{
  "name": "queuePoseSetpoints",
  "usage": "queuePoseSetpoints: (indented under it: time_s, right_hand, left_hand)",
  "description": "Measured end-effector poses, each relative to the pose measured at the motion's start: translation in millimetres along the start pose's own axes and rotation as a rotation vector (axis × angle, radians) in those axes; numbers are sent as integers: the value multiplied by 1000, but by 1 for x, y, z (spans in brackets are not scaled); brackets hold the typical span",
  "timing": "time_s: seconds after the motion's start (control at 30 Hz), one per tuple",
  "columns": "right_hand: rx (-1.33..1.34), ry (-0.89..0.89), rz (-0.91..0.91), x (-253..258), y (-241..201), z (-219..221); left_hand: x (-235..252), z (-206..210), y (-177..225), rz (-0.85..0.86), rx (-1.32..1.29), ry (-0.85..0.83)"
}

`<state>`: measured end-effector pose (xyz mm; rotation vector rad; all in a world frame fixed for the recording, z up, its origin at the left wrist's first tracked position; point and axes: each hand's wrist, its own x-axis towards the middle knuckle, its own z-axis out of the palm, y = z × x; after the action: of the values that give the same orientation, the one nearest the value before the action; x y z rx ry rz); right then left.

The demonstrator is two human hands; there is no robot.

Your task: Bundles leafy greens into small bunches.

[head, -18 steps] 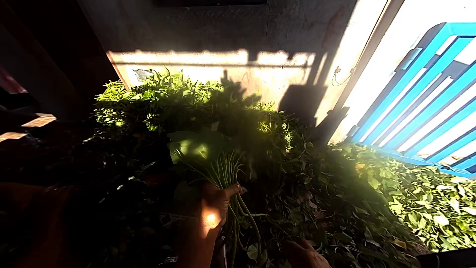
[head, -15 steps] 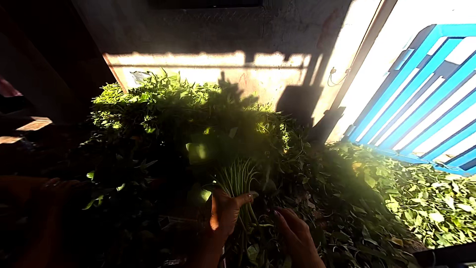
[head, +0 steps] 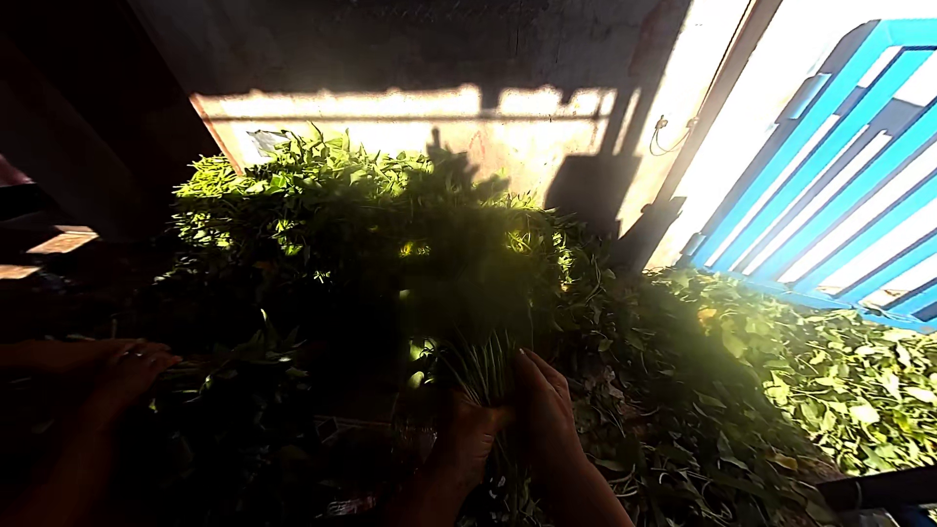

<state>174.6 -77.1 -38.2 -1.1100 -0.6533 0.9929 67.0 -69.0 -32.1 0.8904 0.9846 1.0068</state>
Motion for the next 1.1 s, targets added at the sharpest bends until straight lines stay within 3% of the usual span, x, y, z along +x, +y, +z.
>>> queuePoseSetpoints:
  time_s: [0.2,0.33,0.43,0.53,0.67,0.83,0.9,0.97,1.1]
  right_hand:
    - [-76,-269,219,13,-14,-10]
    - [63,-545,353,49,-16,-47]
    - [9,-365,447,83,30,-97]
    - [-345,-53,605,97,107,-157]
    - [-834,8,718,78,205,-219]
    - [-1512,-309,465,4,261,-190]
    - [-1561,-602,397,-31,279,-165]
    - [-1531,-857,470,-57,288,-142]
    - [-1582,-1169,544,-57,276,-119]
  left_hand:
    - [7,-4,10,-183,-81,-90]
    - [5,-8,37,-156,-88,8]
    - [7,-21,55,31,-28,115]
    - [10,-33,63,219,38,255]
    - [15,-37,67,293,43,325]
    - [23,-29,62,196,-17,292]
    - [27,-24,60,133,-31,293]
    - [29,-20,59,98,-44,296]
    - [29,-21,56,104,-26,292]
